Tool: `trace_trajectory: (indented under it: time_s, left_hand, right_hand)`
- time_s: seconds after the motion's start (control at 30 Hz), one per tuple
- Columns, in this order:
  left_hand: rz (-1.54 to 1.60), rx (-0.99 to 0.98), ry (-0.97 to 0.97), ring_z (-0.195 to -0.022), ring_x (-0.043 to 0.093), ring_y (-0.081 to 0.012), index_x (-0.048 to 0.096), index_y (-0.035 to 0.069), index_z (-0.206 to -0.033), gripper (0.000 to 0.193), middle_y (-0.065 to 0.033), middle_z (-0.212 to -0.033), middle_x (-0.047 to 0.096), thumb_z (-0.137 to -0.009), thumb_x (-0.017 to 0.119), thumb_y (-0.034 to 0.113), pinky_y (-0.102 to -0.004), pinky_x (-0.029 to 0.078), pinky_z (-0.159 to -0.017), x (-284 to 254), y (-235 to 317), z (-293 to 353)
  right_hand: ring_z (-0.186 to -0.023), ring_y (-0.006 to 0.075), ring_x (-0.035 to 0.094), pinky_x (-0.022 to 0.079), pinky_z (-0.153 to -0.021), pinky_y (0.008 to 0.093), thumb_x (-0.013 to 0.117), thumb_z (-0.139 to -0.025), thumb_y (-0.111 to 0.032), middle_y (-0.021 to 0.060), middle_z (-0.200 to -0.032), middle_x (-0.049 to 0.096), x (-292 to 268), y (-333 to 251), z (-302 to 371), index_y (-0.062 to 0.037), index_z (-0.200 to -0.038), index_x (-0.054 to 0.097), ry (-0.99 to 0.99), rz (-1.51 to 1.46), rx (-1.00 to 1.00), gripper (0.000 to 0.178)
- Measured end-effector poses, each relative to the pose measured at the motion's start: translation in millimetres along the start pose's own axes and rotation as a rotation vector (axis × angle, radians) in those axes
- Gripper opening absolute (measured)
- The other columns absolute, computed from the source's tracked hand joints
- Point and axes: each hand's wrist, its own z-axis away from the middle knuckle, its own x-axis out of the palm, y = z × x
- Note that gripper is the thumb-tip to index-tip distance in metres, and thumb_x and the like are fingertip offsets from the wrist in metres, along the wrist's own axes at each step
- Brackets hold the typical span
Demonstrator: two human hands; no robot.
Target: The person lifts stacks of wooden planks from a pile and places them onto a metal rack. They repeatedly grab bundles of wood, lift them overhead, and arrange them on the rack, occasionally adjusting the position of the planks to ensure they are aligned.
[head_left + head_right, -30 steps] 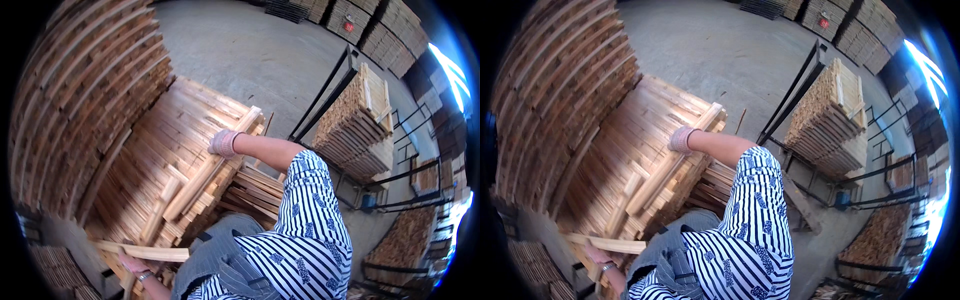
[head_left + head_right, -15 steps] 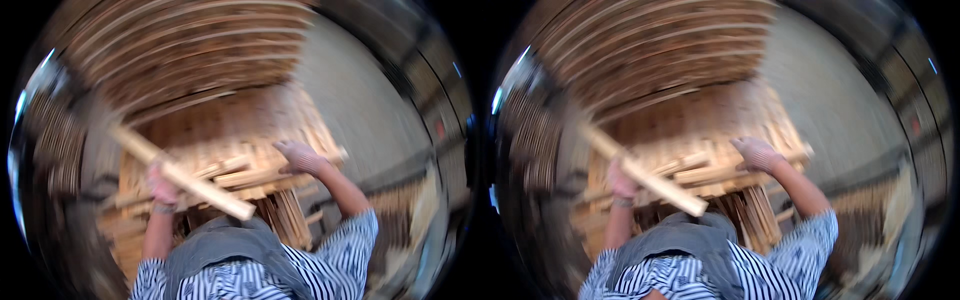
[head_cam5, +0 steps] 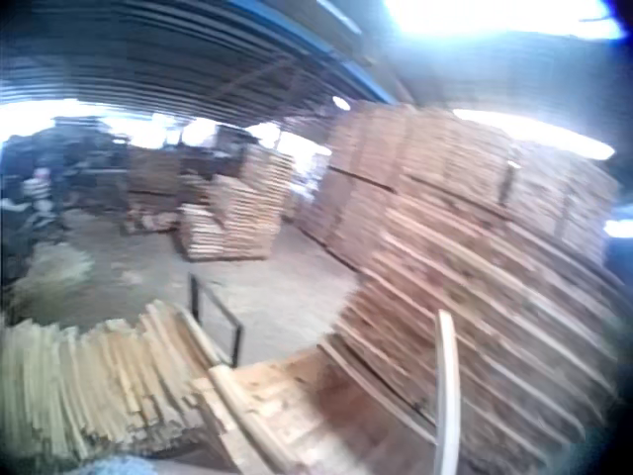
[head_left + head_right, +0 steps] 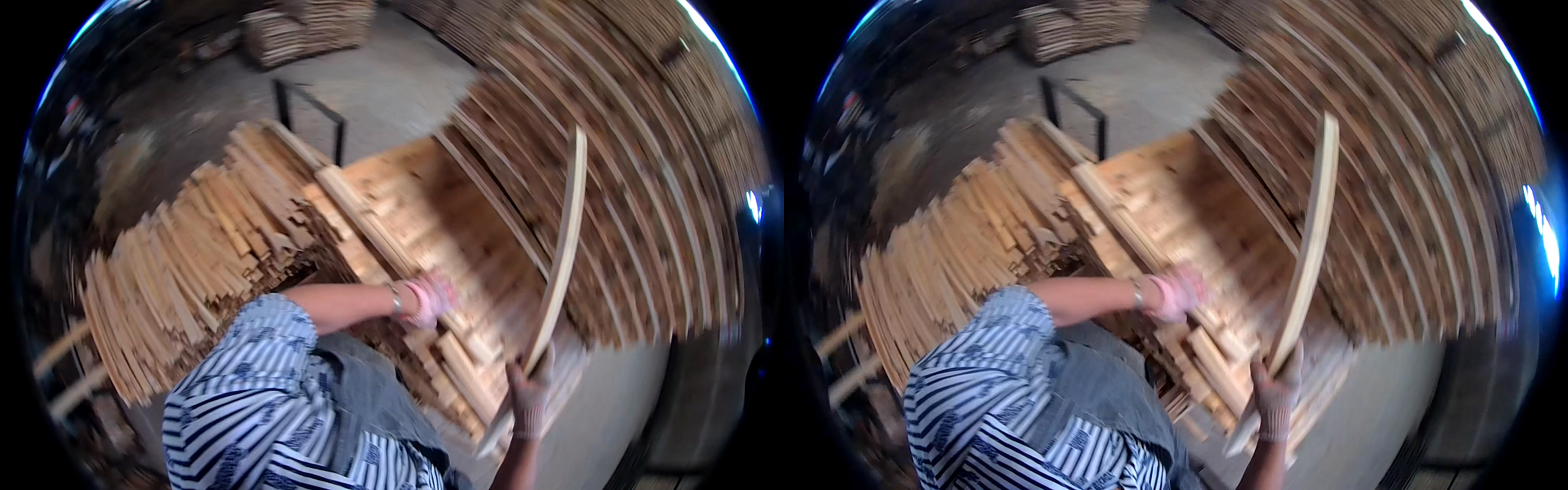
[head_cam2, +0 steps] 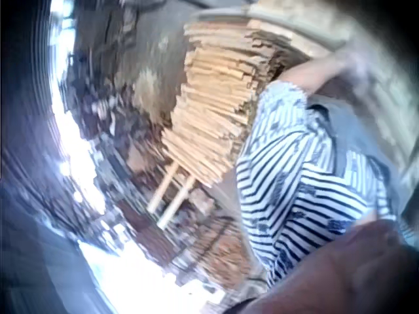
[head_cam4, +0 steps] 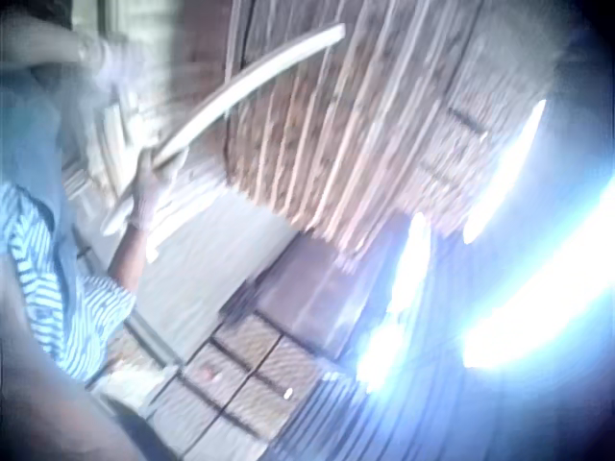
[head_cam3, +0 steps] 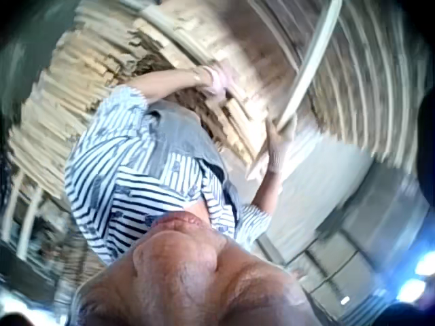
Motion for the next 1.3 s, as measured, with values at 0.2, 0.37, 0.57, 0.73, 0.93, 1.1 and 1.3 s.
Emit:
trace_trajectory:
  time_s: [0.2,0.37,0.57,0.73,0.93,1.1,1.3]
  left_hand:
    - [-0.045,-0.001,0.265,-0.116,0.061,-0.0244,0.064,0.018,-0.113,0.028,-0.0008,-0.118,0.065,-0.085,0.066,0.024,-0.0453,0.049,-0.094,42,-7,-26]
    - [0.0,0.025,0.337,-0.114,0.061,-0.0233,0.064,0.02,-0.108,0.022,0.0002,-0.114,0.066,-0.087,0.063,0.025,-0.0455,0.051,-0.09,54,-9,-18]
    - [0.313,0.04,0.163,-0.13,0.049,-0.0267,0.049,0.011,-0.137,0.054,-0.0104,-0.137,0.053,-0.086,0.066,0.023,-0.0443,0.042,-0.106,5,-9,17]
    - [1.723,0.379,0.404,-0.148,0.029,-0.0294,0.024,0.005,-0.156,0.091,-0.0158,-0.159,0.032,-0.085,0.078,0.023,-0.0447,0.025,-0.124,9,-27,117]
    - [1.388,-0.11,1.496,-0.093,0.068,-0.0192,0.056,0.017,-0.135,0.053,-0.0039,-0.116,0.066,-0.086,0.075,0.016,-0.034,0.055,-0.089,128,-41,165]
    - [2.787,-0.873,1.215,-0.081,0.069,-0.0285,0.061,0.005,-0.113,0.025,-0.012,-0.095,0.066,-0.089,0.066,0.01,-0.0366,0.059,-0.067,110,-125,288]
    - [2.739,-1.212,1.755,-0.078,0.063,-0.0304,0.058,0.003,-0.1,0.01,-0.0128,-0.089,0.063,-0.093,0.058,0.011,-0.0416,0.056,-0.077,233,-149,359]
  right_hand:
    - [-0.077,0.0147,0.057,0.052,-0.069,0.028,0.073,-0.07,0.002,0.0032,-0.091,0.059,22,8,8,-0.0034,-0.146,0.041,-0.203,-0.065,-0.007,0.083]
    - [-0.079,0.0147,0.057,0.052,-0.068,0.0266,0.07,-0.072,0.006,0.0039,-0.093,0.058,31,24,10,-0.0044,-0.15,0.036,-0.282,-0.151,0.017,0.086]
    - [-0.074,0.0122,0.057,0.052,-0.064,0.0249,0.069,-0.073,0.004,0.004,-0.091,0.058,71,-26,-13,-0.0007,-0.148,0.037,-0.377,-0.187,0.01,0.082]
    - [-0.08,0.0129,0.058,0.053,-0.07,0.0258,0.073,-0.076,0.001,0.0043,-0.092,0.059,128,-91,-26,0.0005,-0.147,0.037,-0.582,-0.279,-0.001,0.08]
    - [-0.106,0.0233,0.064,0.052,-0.092,0.0341,0.076,-0.082,-0.01,0.0116,-0.115,0.066,272,-149,-20,-0.006,-0.132,0.054,-1.031,-0.07,-0.189,0.055]
    - [-0.106,0.0349,0.066,0.051,-0.092,0.0408,0.066,-0.094,-0.037,0.0223,-0.114,0.067,424,-159,-10,-0.0033,-0.124,0.061,-1.123,0.246,-0.475,0.045]
    - [-0.094,0.0248,0.067,0.052,-0.087,0.0367,0.066,-0.094,-0.038,0.016,-0.101,0.071,626,-19,8,-0.0005,-0.115,0.065,-0.989,0.124,0.027,0.042]
